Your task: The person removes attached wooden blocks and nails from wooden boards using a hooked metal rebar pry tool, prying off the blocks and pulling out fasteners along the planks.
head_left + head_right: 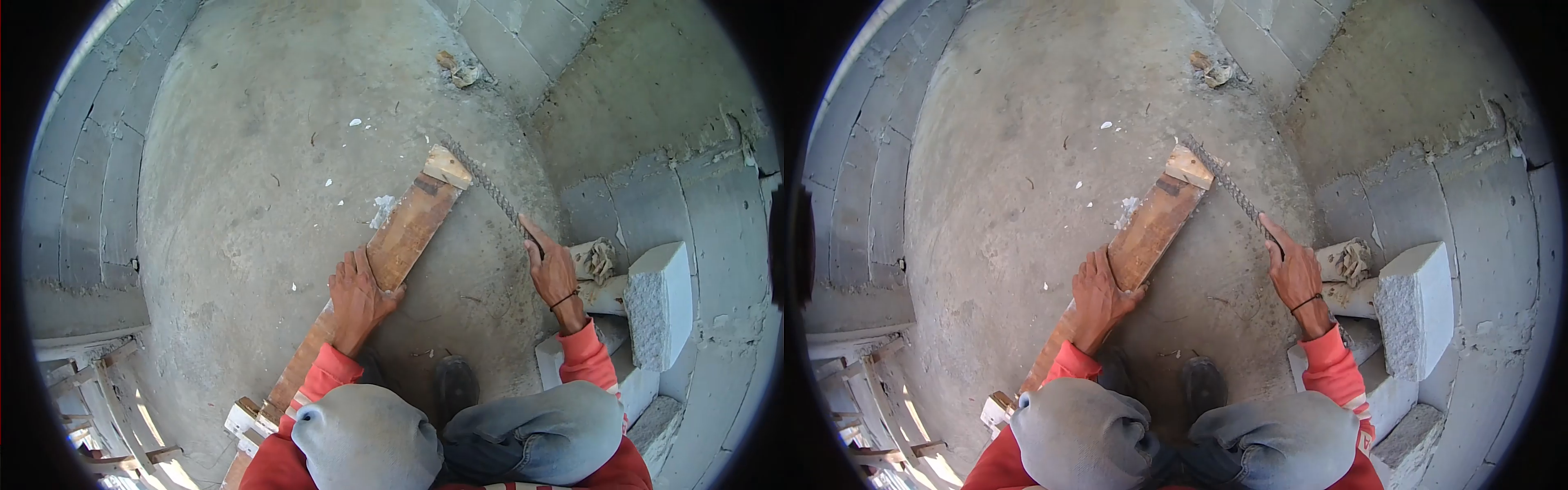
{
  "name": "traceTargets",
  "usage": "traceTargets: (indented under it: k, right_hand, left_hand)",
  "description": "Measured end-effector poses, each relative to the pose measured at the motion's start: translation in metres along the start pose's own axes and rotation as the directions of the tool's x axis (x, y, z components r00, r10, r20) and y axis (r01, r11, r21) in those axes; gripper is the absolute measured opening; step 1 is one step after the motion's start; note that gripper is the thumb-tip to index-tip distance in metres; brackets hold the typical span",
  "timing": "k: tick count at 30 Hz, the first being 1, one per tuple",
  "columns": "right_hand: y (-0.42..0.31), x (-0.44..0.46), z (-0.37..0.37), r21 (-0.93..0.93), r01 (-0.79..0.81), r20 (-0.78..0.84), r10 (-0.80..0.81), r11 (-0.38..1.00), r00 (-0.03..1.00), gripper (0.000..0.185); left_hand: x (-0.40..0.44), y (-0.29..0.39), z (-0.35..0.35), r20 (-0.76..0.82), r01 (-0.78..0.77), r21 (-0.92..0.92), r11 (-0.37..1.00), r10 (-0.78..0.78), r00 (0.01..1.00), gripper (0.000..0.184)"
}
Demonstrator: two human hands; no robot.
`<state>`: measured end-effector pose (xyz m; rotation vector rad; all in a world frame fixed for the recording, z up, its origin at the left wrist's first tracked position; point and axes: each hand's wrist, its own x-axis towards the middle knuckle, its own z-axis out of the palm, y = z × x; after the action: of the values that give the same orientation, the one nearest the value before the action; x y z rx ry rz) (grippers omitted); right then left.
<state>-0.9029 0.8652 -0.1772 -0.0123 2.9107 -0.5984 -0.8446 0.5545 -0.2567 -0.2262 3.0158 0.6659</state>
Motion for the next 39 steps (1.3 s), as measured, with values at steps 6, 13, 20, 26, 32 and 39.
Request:
traceTargets:
  k: [6, 13, 20, 26, 32, 39]
  right_hand:
    - [-0.006, 0.003, -0.019, 0.057, 0.372, -0.494, -0.298, 0.926, 0.817, 0.044]
    - [-0.023, 0.022, -0.041, 0.355, 0.252, -0.450, -0.072, 0.900, 0.890, 0.042]
    - [0.023, 0.020, -0.011, -0.051, 0.218, -0.291, -0.223, 0.975, 0.930, 0.042]
    - [-0.025, 0.018, -0.063, 0.590, 0.088, -0.419, 0.210, 0.803, 0.883, 0.042]
    - [0.025, 0.042, -0.004, 0.171, 0.017, -0.018, -0.014, 0.985, 1.000, 0.040]
    - [0.010, 0.027, -0.026, 0.473, 0.104, -0.286, 0.041, 0.875, 0.958, 0.039]
  left_hand:
    - [0.003, -0.005, 0.004, -0.033, -0.022, -0.057, 0.998, 0.021, 0.999, 0.096]
    - [0.005, -0.001, 0.003, -0.009, -0.013, -0.049, 0.999, 0.013, 1.000, 0.094]
    - [0.003, -0.004, 0.003, -0.013, -0.012, -0.061, 0.998, 0.011, 1.000, 0.091]
    - [0.007, 0.000, -0.001, -0.014, -0.034, -0.067, 0.997, 0.034, 0.999, 0.089]
    - [0.000, 0.001, -0.001, -0.020, -0.044, -0.061, 0.997, 0.043, 0.999, 0.089]
    - [0.004, -0.002, 0.007, -0.022, -0.031, -0.063, 0.998, 0.029, 0.999, 0.089]
